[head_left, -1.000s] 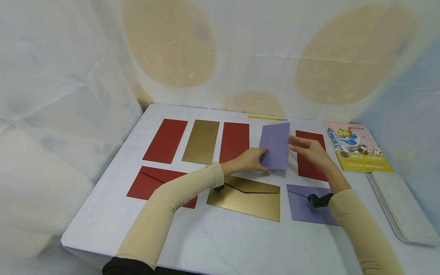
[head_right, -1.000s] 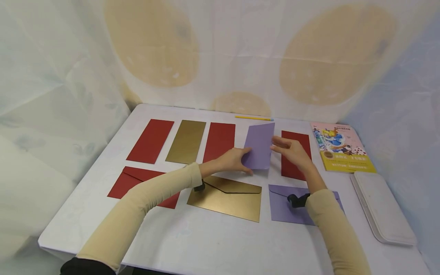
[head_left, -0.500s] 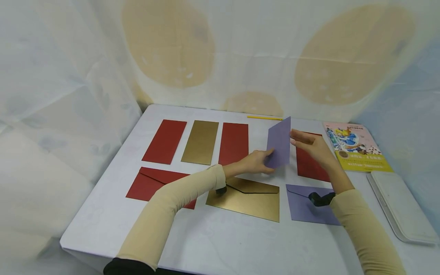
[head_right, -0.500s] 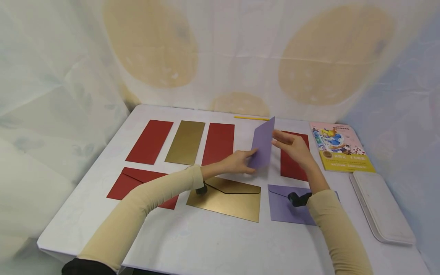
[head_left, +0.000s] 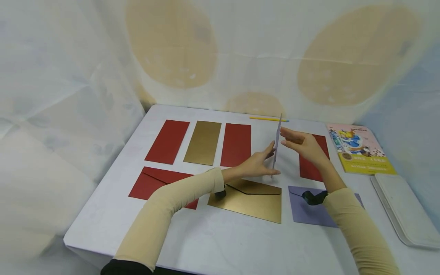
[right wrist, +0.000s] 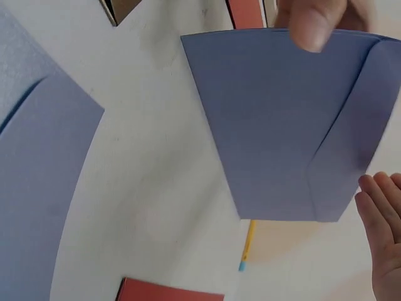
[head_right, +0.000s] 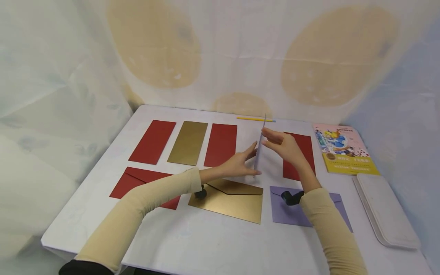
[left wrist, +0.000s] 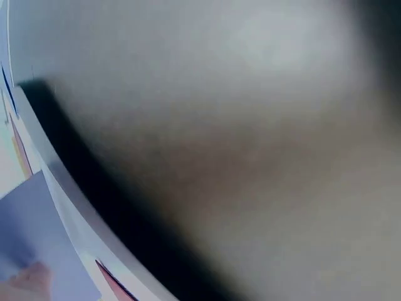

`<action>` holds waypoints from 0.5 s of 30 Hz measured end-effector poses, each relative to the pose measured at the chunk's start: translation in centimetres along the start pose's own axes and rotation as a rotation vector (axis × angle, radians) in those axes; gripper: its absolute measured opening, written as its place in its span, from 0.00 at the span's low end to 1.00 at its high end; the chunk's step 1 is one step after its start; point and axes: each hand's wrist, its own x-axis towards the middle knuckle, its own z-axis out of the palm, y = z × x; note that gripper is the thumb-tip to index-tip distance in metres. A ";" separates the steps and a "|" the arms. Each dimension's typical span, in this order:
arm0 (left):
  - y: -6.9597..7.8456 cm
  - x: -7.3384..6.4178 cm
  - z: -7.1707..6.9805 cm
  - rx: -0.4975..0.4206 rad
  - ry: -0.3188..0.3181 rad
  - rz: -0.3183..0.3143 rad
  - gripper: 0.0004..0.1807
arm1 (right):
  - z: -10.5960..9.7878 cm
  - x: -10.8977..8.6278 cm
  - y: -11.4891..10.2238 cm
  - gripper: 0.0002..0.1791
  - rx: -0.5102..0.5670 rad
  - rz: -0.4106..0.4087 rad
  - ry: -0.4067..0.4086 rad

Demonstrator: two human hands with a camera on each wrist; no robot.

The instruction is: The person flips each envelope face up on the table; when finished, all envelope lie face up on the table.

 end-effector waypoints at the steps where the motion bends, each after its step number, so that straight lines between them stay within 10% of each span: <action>1: 0.0 -0.1 0.0 -0.003 0.022 0.013 0.62 | 0.1 0.0 0.0 0.31 -0.006 -0.003 -0.002; 8: 0.1 -0.9 -0.8 0.005 0.165 0.120 0.65 | 0.6 -0.2 0.5 0.33 -0.051 0.013 -0.022; 15: -0.8 -1.8 -1.6 0.060 0.205 0.098 0.62 | 0.7 -0.6 1.2 0.34 -0.132 0.044 -0.085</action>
